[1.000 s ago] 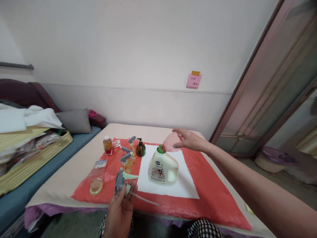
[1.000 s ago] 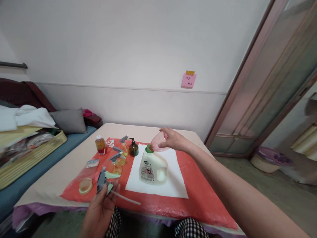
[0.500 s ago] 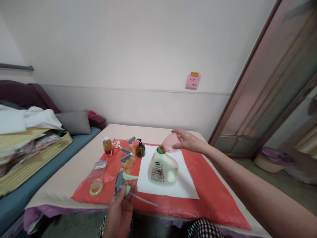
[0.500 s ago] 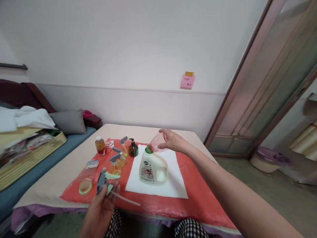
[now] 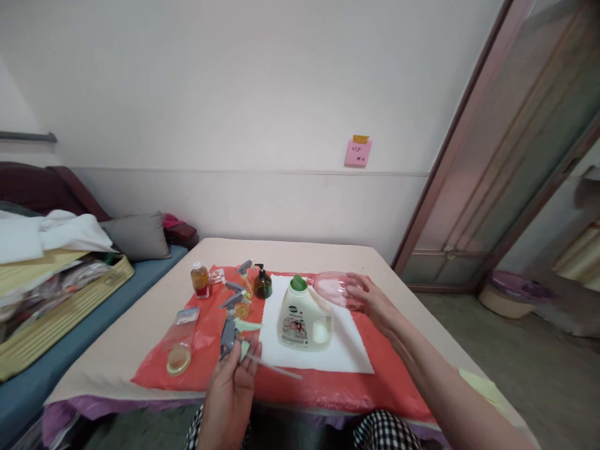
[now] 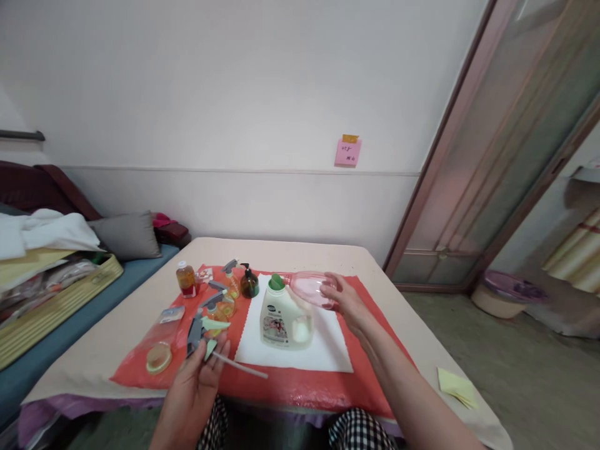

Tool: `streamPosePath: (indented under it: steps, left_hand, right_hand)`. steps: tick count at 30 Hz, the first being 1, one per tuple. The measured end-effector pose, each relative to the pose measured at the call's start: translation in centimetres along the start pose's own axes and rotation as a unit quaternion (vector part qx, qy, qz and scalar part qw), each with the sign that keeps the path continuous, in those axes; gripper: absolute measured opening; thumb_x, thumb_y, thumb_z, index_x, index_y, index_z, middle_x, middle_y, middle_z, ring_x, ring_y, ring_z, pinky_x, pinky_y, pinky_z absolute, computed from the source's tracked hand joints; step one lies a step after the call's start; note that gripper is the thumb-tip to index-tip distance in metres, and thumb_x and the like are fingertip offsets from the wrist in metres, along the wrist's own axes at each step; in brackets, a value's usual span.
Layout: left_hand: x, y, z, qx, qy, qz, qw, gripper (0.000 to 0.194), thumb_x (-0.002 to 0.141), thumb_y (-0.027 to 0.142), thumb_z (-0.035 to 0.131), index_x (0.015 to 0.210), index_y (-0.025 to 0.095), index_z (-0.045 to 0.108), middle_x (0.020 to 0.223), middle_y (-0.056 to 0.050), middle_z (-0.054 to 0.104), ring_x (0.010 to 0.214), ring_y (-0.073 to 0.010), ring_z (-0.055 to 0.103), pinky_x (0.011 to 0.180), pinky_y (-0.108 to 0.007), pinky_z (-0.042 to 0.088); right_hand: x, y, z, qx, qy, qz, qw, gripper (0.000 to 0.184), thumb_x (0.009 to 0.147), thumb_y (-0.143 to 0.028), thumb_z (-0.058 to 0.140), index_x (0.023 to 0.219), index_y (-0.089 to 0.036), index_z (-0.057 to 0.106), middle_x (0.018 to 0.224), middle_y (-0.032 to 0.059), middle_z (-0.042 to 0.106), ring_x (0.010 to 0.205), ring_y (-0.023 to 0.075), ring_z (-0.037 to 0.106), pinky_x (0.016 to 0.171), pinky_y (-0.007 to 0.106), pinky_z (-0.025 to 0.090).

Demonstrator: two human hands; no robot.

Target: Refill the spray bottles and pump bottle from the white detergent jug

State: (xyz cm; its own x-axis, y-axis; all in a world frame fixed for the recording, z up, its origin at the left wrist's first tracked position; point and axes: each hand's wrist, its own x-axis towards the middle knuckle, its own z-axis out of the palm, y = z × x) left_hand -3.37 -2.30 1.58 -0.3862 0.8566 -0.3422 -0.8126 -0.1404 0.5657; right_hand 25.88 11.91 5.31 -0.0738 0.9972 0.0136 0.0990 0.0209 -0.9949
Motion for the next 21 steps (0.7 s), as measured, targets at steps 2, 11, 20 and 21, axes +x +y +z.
streamPosePath:
  steps: [2,11,20,21]
  left_hand:
    - [0.3,0.3,1.4,-0.012,-0.001,0.015,1.0,0.019,0.094,0.008,0.051,0.099,0.014,0.068,0.104,-0.011,0.073,0.1,-0.0202,0.073,0.095,-0.039,0.058]
    - [0.3,1.3,7.5,-0.07,-0.024,0.041,0.996,0.019,0.096,0.008,0.048,0.1,0.014,0.066,0.096,-0.008,0.073,0.096,-0.0178,0.073,0.088,-0.034,0.061]
    - [0.2,1.5,6.3,-0.06,-0.031,0.073,0.995,0.019,0.096,0.008,0.049,0.101,0.013,0.067,0.1,-0.009,0.073,0.101,-0.0189,0.072,0.091,-0.034,0.061]
    - [0.3,1.4,6.3,-0.052,-0.036,0.079,0.995,0.019,0.095,0.007,0.05,0.1,0.013,0.067,0.099,-0.008,0.073,0.1,-0.0189,0.072,0.092,-0.034,0.06]
  right_hand:
    - [-1.9,1.8,0.3,0.063,-0.007,0.017,0.998,0.057,0.078,-0.059,0.063,0.127,-0.03,0.055,0.132,0.0104,0.06,0.103,0.0255,0.066,0.077,0.04,0.055]
    - [-9.1,7.0,4.1,0.353,-0.103,0.085,0.926,0.051,0.076,-0.048,0.072,0.123,-0.031,0.062,0.126,0.0081,0.066,0.107,0.0256,0.064,0.092,0.044,0.048]
    - [-9.4,7.1,3.5,0.338,-0.115,0.077,0.931,0.051,0.075,-0.045,0.072,0.122,-0.03,0.062,0.127,0.0082,0.064,0.112,0.0279,0.062,0.096,0.047,0.047]
    - [-9.5,7.1,3.5,0.332,-0.116,0.076,0.933,0.052,0.074,-0.045,0.073,0.122,-0.03,0.062,0.126,0.0079,0.064,0.111,0.0279,0.062,0.095,0.047,0.047]
